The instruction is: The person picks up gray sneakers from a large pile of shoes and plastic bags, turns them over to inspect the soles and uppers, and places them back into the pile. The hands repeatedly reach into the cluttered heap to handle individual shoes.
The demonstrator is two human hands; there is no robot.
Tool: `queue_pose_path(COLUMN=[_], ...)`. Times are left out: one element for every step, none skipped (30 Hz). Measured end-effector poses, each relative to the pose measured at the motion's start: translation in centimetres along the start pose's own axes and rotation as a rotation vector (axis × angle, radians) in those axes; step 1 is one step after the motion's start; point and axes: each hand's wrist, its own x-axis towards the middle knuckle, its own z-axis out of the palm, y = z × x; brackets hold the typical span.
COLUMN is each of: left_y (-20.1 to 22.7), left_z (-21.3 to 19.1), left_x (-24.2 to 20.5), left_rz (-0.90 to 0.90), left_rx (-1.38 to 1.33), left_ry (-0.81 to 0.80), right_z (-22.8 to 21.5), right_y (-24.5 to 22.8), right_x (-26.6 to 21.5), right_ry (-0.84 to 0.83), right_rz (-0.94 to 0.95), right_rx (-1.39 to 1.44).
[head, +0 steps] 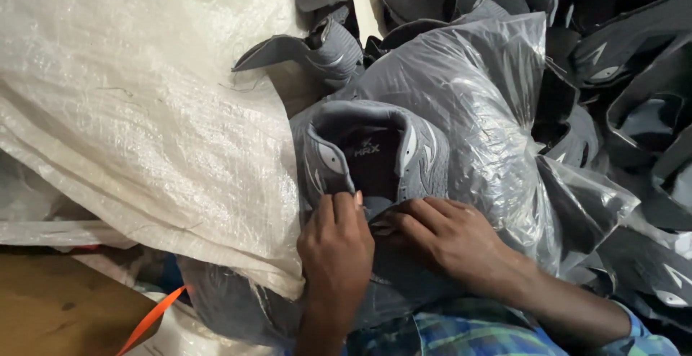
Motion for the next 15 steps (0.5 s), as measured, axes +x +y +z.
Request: queue_pose_path(left_y=[-0.4, -0.7, -1.1, -1.6, -2.1, -2.6, -3.3, -3.8, -4.2, -4.6, -5.1, -5.5, -5.8, -6.2, -6.7], left_z=[0.1, 0.1, 0.1, 0.5, 0.9, 1.3, 1.6, 1.8, 2.3, 2.6, 3.1, 3.7, 4.1, 4.6, 5.0], left_x=[0.0, 0.0, 0.2, 0.1, 0.0, -0.1, -0.5, -0.9, -0.9, -1.9, -2.2, -2.3, -2.7, -3.0, -3.6], left_rz=[0.006, -0.019, -0.039, -0.029, -0.039, -0.049, -0.039, -0.03, -0.007, 0.016, -0.018, -0.055, -0.017, 0.038, 0.08], left_rx=[0.0, -0.081, -0.164, -0.168, -0.303, -0.44, -0.445, -0.542, -0.647, -0.661, -0.714, -0.767, -0.787, -0.828, -0.864], left_ry=[0.003, -0.013, -0.027, -0.021, -0.005, 0.01, 0.01, 0.063, 0.109, 0.103, 0.126, 0.145, 0.109, 0.176, 0.255], right_z=[-0.3, -0.7, -1.2, -1.0, -0.7, -0.5, -0.8, -1.2, -1.7, -1.6, -1.5, -1.6, -1.8, -1.9, -1.9], right_y=[-0.1, -0.1, -0.2, 0.2, 0.4, 0.7, 0.4, 0.2, 0.2, 0.2, 0.1, 0.3, -0.2, -0.7, -1.0], right_x=[0.2, 0.4, 0.6, 0.6, 0.5, 0.4, 1.0, 1.4, 1.7, 2.2, 2.2, 2.2, 2.4, 2.8, 3.3], right_ry=[0.006, -0.005, -0.013, -0.005, 0.036, 0.077, 0.082, 0.132, 0.189, 0.201, 0.233, 0.263, 0.282, 0.317, 0.348], right_rz=[0.002, 0.01, 0.02, 0.024, 0.028, 0.031, 0.037, 0.041, 0.057, 0.076, 0.019, -0.038, 0.011, -0.007, -0.042], right_rx=[-0.004, 0.043, 0.085, 0.077, 0.037, -0.002, -0.01, -0.01, -0.018, -0.034, -0.049, -0.066, -0.082, -0.095, -0.105])
